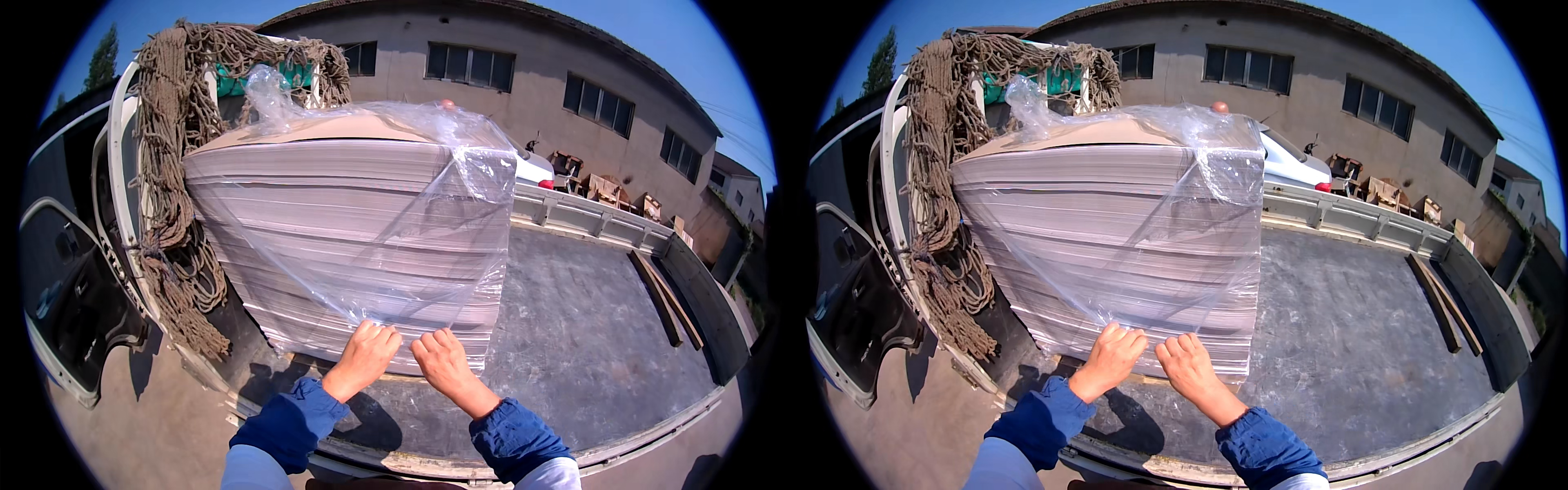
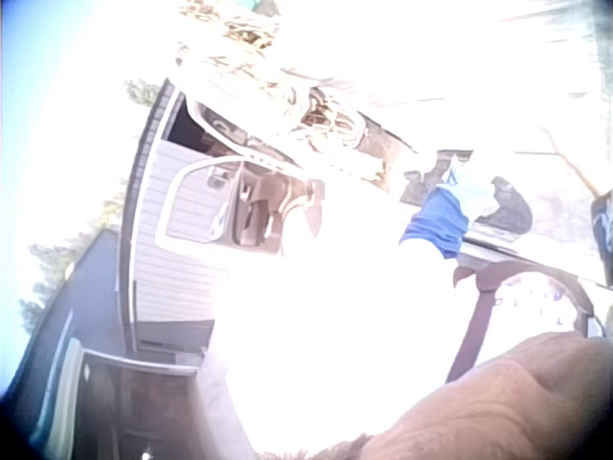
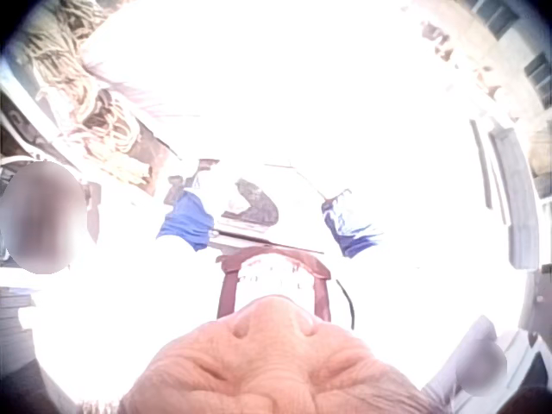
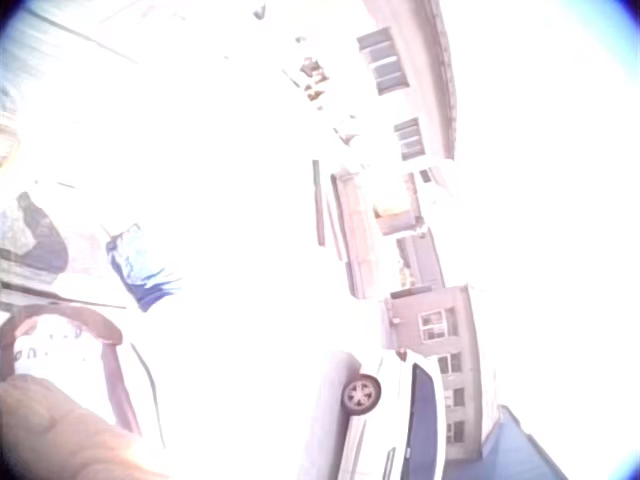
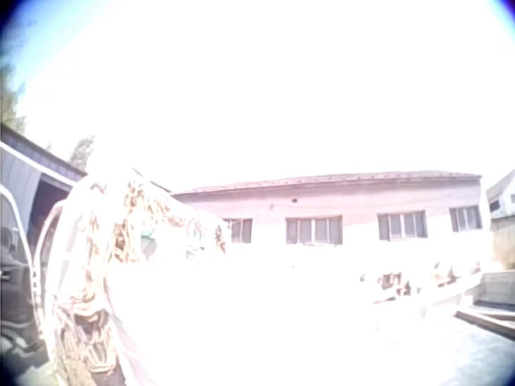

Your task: The person walks from a workshop to a parked truck and unwraps a stack of large boards. They remove the plastic wrapping and then repeatedly pick up individual boards from the stack, place them on a wooden pallet on the ground, and return them to the truck bed.

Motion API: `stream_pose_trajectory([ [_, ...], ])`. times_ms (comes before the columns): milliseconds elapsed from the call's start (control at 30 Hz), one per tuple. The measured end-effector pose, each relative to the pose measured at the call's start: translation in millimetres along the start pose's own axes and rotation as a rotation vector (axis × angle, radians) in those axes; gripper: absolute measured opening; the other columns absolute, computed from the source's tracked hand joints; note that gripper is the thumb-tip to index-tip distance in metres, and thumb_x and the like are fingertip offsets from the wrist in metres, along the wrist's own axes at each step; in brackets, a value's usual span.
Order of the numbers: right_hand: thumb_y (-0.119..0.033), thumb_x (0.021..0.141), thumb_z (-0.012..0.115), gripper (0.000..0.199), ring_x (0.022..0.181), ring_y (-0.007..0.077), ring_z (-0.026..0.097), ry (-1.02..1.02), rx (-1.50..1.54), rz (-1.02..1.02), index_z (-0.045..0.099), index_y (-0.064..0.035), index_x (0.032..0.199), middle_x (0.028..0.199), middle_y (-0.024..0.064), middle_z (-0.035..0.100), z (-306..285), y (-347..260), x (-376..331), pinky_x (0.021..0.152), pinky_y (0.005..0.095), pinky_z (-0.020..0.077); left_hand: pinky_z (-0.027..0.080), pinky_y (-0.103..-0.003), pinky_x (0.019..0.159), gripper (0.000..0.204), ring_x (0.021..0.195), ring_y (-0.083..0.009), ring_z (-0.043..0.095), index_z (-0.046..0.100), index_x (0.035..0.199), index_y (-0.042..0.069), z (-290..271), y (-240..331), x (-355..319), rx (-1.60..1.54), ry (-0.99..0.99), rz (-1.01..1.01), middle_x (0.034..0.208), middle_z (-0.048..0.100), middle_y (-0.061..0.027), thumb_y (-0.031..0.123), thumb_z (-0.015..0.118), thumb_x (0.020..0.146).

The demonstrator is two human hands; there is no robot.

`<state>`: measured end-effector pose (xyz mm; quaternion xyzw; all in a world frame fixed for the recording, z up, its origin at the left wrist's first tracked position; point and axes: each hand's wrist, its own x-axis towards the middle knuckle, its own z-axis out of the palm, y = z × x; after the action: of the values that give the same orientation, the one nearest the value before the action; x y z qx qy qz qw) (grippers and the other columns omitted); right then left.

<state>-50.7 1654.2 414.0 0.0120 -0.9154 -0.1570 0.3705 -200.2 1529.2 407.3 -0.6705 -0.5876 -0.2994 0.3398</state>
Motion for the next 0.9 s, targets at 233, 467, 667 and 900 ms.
stream_pose_trajectory([
  [233, -0.019, 0.088, 0.059, 0.027, 0.111, 0.0266, 0.053, 0.072, -0.156, -0.064, 0.062, -0.0068, 0.111, 0.113, 0.0084, 0.058, -50, 54, 128, 0.093, 0.0466, 0.0429, 0.043, -0.035, 0.07, 0.009, 0.07, -0.0222, 0.056, 0.053, 0.078, 0.008, -1, -30, 15, 0.071, -0.037, -0.012, 0.072, 0.052, -0.0047, 0.004, 0.06, 0.073],
  [467, -0.018, 0.088, 0.055, 0.017, 0.096, 0.0224, 0.058, -0.214, -0.341, -0.221, 0.061, -0.0066, 0.098, 0.094, 0.0054, 0.06, -43, 102, 184, 0.088, 0.0406, 0.0427, 0.042, -0.036, 0.069, 0.007, 0.07, -0.0218, 0.055, 0.054, 0.08, 0.008, -1, -29, 18, -0.008, 0.071, -0.049, 0.075, 0.055, -0.0043, 0.003, 0.058, 0.077],
  [667, -0.01, 0.08, 0.063, 0.015, 0.068, 0.0224, 0.049, 0.165, -0.028, -0.009, 0.049, -0.0097, 0.076, 0.068, 0.0046, 0.046, -41, 45, 105, 0.068, 0.036, 0.0396, 0.044, -0.036, 0.072, 0.008, 0.078, -0.0225, 0.061, 0.062, 0.089, 0.006, -2, -33, 21, 0.015, 0.108, -0.048, 0.088, 0.066, -0.0049, 0.006, 0.062, 0.081],
  [900, -0.008, 0.079, 0.072, 0.016, 0.064, 0.0249, 0.052, 0.06, 0.548, 0.132, 0.057, -0.0073, 0.078, 0.067, 0.0065, 0.05, -55, -81, -2, 0.065, 0.0362, 0.0425, 0.043, -0.036, 0.075, 0.007, 0.083, -0.0203, 0.062, 0.057, 0.088, 0.008, -1, -39, 29, 0.026, 0.042, -0.011, 0.092, 0.064, -0.0036, 0.008, 0.061, 0.081],
])
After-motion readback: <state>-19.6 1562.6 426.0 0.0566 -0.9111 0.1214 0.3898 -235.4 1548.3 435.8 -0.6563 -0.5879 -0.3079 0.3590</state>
